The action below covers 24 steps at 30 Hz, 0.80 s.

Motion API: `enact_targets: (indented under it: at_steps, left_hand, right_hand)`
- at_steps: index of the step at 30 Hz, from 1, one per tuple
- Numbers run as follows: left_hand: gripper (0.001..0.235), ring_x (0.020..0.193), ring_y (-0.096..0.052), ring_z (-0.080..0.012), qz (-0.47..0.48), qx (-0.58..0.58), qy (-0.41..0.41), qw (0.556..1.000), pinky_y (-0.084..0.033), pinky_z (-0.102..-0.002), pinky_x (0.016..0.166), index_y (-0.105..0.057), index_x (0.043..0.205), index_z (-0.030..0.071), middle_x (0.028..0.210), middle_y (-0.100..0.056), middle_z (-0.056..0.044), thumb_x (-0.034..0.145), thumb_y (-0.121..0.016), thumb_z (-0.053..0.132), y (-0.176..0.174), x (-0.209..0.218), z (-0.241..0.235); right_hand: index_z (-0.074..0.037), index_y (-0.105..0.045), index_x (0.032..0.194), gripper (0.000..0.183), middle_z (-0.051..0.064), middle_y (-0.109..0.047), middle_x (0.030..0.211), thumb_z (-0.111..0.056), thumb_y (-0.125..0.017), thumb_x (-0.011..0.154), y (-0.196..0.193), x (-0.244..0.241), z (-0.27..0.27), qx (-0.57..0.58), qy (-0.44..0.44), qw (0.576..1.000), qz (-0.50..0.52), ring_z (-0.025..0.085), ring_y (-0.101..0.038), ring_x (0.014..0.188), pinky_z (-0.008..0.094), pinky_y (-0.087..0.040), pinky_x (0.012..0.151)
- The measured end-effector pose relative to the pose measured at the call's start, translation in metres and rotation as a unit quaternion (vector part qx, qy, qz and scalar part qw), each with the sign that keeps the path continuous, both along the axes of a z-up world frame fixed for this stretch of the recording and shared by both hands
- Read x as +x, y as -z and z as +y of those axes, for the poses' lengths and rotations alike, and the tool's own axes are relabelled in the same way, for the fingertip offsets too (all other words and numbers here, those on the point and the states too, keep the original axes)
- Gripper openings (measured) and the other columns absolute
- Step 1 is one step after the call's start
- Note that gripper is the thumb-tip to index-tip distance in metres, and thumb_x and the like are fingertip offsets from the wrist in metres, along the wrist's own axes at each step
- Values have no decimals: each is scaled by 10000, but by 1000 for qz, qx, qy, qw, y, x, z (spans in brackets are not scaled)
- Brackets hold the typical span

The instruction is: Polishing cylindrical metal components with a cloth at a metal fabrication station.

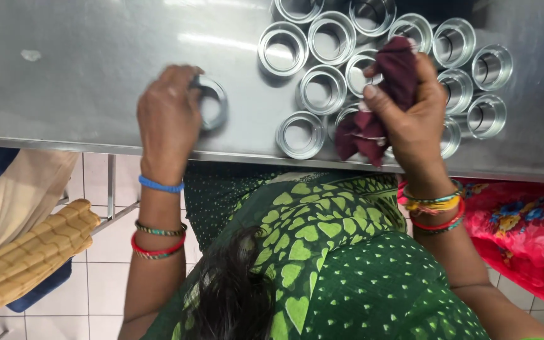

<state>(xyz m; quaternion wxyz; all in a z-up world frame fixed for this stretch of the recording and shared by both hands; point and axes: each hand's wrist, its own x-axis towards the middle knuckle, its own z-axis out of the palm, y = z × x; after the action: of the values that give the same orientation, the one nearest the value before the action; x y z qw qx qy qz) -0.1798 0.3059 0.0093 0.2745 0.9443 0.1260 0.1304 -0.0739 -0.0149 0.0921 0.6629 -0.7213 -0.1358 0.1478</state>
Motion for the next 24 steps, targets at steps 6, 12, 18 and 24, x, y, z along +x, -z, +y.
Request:
enact_targets:
  at_steps: [6, 12, 18, 24]
  left_hand:
    - [552, 1381, -504, -350, -75, 60, 139, 986, -412, -514, 1178, -683, 1327, 18, 1406, -584, -176, 803, -601, -137, -12, 5, -47]
    - [381, 1189, -597, -274, 14, 49, 345, 937, -423, -538, 986, -700, 1201, 11, 1178, -686, -144, 831, -629, -40, -18, -13, -94]
    - [267, 1089, -577, -313, -27, -61, 142, 988, -447, -452, 925, -716, 1118, -11, 1092, -679, -116, 865, -777, 47, -39, 12, -88]
    - [213, 966, -584, -168, 19, -515, 95, 852, -484, -289, 848, -763, 1016, 23, 1007, -642, -32, 851, -853, 123, -28, -4, -116]
  right_hand:
    - [-16, -583, 1281, 293, 19, -683, 1146, -18, -779, 1062, 10, -2, -27, -78, 9, 995, -64, 64, -643, 1015, 211, -548, 911]
    - [-7, -582, 1314, 337, 27, -685, 1197, -34, -767, 1034, 20, -6, -26, -102, -19, 993, -48, 88, -647, 1069, 236, -550, 953]
    - [46, -574, 1335, 457, 169, -632, 1244, -38, -788, 940, 34, -12, 6, -216, -67, 928, -296, 305, -673, 1132, 376, -560, 980]
    - [-70, -538, 1126, 387, 210, -610, 1290, -266, -738, 858, 41, 3, 44, -142, -124, 839, -510, 357, -662, 1158, 376, -603, 900]
